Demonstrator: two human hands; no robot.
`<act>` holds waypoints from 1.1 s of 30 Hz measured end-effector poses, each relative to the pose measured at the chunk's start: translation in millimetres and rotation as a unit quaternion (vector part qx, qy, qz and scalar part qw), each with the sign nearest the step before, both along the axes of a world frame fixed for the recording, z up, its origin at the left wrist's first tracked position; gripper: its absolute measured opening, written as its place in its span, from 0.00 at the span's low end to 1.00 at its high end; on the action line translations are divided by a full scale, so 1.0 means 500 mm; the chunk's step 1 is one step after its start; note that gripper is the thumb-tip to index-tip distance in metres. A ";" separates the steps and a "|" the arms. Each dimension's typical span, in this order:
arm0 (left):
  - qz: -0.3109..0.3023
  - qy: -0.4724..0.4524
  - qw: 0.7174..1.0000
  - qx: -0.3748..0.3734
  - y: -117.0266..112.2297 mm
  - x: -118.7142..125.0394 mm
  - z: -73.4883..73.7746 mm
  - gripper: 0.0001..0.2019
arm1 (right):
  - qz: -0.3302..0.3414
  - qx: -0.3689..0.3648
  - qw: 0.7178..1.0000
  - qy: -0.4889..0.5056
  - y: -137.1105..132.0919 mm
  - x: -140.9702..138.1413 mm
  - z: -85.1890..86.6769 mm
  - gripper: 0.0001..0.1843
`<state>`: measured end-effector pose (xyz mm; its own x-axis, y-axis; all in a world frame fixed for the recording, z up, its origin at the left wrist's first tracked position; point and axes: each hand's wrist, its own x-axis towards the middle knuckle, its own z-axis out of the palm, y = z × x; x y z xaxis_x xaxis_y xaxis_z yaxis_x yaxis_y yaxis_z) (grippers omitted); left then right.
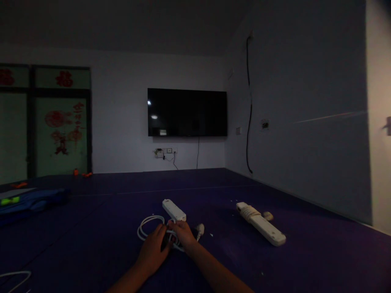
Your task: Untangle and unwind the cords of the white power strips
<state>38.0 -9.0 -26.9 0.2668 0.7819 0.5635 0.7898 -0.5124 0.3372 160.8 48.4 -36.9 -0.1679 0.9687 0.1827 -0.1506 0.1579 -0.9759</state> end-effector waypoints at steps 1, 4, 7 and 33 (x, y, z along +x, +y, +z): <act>-0.001 -0.001 1.000 0.000 0.000 0.000 0.000 0.18 | 0.003 0.003 1.000 0.001 -0.001 0.000 0.001 0.30; -0.004 -0.007 1.000 -0.013 0.001 -0.001 0.000 0.18 | 0.008 0.007 1.000 -0.003 -0.002 0.001 0.001 0.29; -0.007 -0.007 1.000 -0.029 -0.001 -0.001 0.002 0.17 | 0.005 0.004 1.000 -0.010 0.000 0.001 -0.002 0.29; -0.027 -0.001 0.999 -0.025 0.000 -0.003 0.002 0.16 | 0.001 0.035 0.997 -0.074 0.042 0.001 -0.045 0.26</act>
